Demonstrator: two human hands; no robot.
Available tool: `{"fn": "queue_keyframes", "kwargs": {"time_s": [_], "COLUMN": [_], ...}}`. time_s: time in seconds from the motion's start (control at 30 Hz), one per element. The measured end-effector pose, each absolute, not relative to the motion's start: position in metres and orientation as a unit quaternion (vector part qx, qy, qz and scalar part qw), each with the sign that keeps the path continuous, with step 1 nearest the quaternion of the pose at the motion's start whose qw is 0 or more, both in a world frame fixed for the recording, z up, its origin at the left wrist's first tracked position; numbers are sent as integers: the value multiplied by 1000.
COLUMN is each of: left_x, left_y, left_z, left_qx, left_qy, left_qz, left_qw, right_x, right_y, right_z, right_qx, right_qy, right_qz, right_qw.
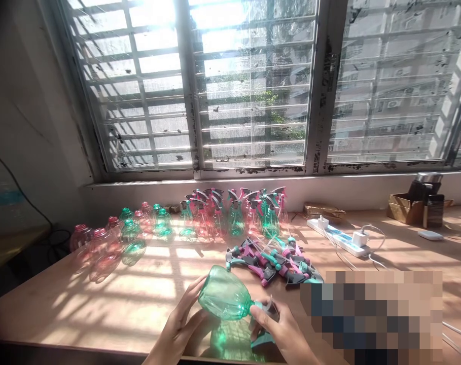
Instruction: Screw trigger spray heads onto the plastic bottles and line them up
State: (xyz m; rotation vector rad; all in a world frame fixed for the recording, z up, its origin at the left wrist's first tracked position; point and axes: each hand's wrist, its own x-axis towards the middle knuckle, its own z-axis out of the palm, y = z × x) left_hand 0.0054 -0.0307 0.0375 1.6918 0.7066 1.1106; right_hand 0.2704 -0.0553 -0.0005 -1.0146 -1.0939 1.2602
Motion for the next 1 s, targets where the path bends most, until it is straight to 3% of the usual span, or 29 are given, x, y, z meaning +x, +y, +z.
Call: {"fn": "queue_keyframes", "kwargs": {"time_s": [0.33, 0.57, 0.77, 1.0], "left_x": [7, 8, 14, 16], "left_y": [-32, -29, -41, -41], "left_z": [33, 33, 40, 37], "left_qx": [641, 704, 669, 672], "left_qy": [295, 305, 290, 300], "left_qz": [474, 487, 475, 507], "left_qw": [526, 417, 493, 448], "right_x": [271, 269, 270, 268], "right_y": [-53, -57, -57, -60], "right_z": [0, 10, 8, 15], "right_qx": [-409, -414, -424, -463], "right_qy": [-463, -444, -463, -446], "right_qz": [544, 547, 536, 529], "right_qw": [568, 576, 565, 553]}}
